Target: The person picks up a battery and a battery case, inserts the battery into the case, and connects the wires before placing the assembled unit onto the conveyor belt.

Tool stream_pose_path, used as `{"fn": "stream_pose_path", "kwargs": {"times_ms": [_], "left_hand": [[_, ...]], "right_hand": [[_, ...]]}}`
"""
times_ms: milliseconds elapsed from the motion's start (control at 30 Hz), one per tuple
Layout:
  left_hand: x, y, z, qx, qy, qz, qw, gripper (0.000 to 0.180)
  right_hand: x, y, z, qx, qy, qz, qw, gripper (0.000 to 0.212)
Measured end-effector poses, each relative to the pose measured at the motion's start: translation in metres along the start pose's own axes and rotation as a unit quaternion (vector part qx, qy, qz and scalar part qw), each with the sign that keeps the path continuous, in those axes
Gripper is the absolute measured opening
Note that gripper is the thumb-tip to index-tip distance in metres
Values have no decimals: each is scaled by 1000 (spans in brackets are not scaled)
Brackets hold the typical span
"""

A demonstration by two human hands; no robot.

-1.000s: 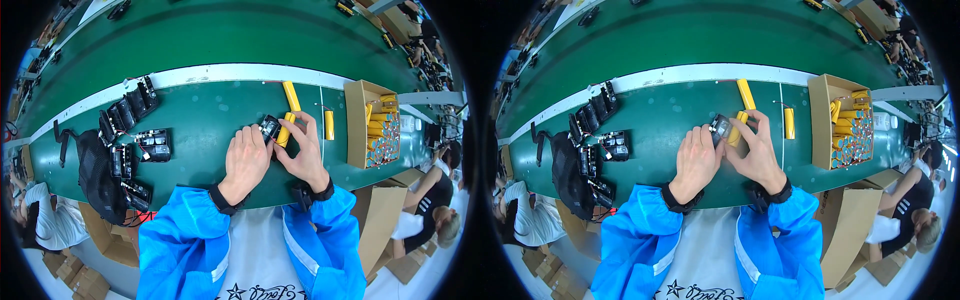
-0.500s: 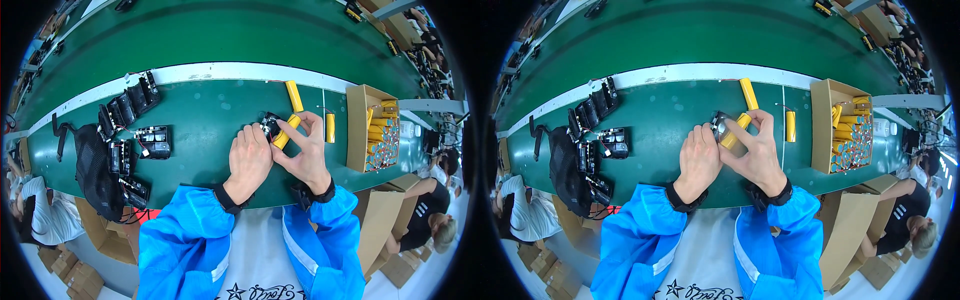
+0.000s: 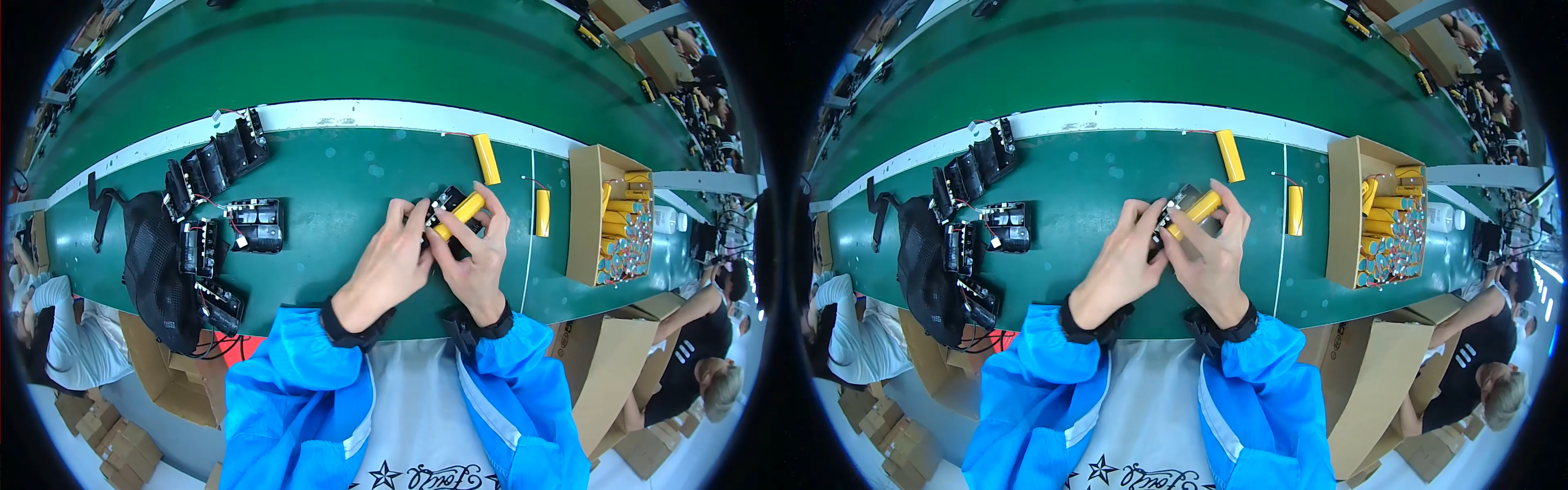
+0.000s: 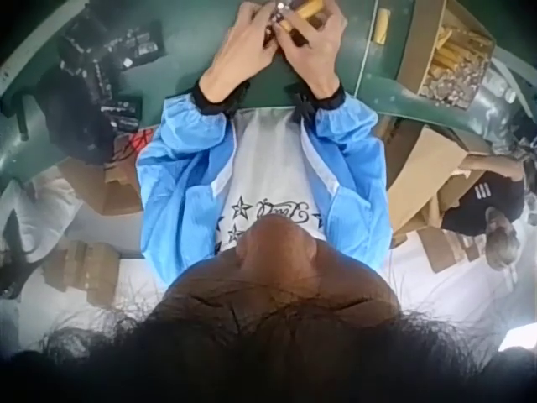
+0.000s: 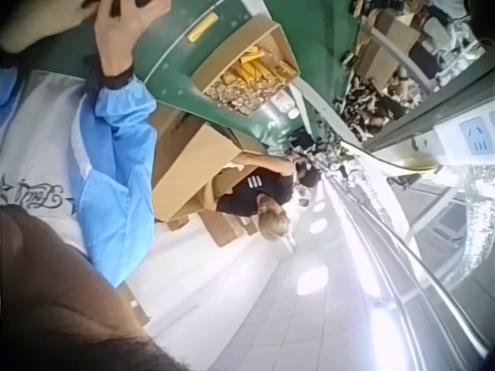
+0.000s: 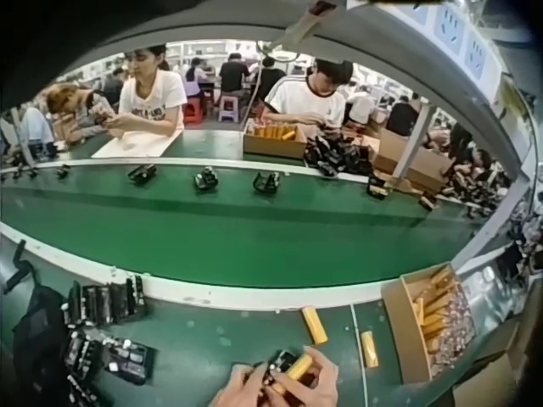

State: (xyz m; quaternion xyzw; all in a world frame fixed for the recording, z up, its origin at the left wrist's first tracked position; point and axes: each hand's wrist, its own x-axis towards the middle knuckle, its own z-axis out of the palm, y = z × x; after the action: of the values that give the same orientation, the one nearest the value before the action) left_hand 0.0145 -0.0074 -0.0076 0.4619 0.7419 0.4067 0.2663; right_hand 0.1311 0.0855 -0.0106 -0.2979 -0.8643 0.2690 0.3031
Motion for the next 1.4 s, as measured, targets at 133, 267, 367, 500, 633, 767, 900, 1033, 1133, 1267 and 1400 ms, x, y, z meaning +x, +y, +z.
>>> {"fn": "stream_pose_path", "kwargs": {"times_ms": [133, 267, 367, 500, 633, 767, 900, 1033, 1133, 1267, 1400], "left_hand": [[1, 2, -16, -27, -33, 24, 999, 49], [-6, -5, -16, 10, 12, 113, 994, 46], [-9, -10, -13, 66, 13, 121, 990, 37], [-9, -11, -14, 115, 29, 126, 985, 30], [-7, -6, -19, 146, 32, 132, 980, 30], [-8, -11, -16, 135, 29, 147, 980, 36], [-7, -16, -12, 112, 49, 166, 978, 36], [-3, -8, -10, 86, 58, 160, 982, 34], [-4, -7, -11, 81, 42, 150, 984, 37], [-6, -6, -11, 87, 6, 142, 986, 42], [-5, -4, -15, 108, -3, 145, 984, 42]], "right_hand": [[3, -5, -7, -15, -17, 15, 1000, 35], [6, -10, -12, -31, -41, 28, 998, 37], [13, -21, -19, -79, -74, 34, 994, 39], [17, -20, -14, -72, -73, 44, 994, 44], [11, -9, -13, -50, -46, 18, 998, 50], [6, -9, -11, -47, -19, 7, 999, 53], [5, -12, -11, -44, -14, 23, 999, 53], [5, -9, -14, -52, -26, 26, 998, 55], [5, -11, -17, -50, -36, 33, 998, 59], [6, -16, -24, -30, -58, 56, 996, 62], [5, -17, -26, -9, -76, 61, 995, 62]]}}
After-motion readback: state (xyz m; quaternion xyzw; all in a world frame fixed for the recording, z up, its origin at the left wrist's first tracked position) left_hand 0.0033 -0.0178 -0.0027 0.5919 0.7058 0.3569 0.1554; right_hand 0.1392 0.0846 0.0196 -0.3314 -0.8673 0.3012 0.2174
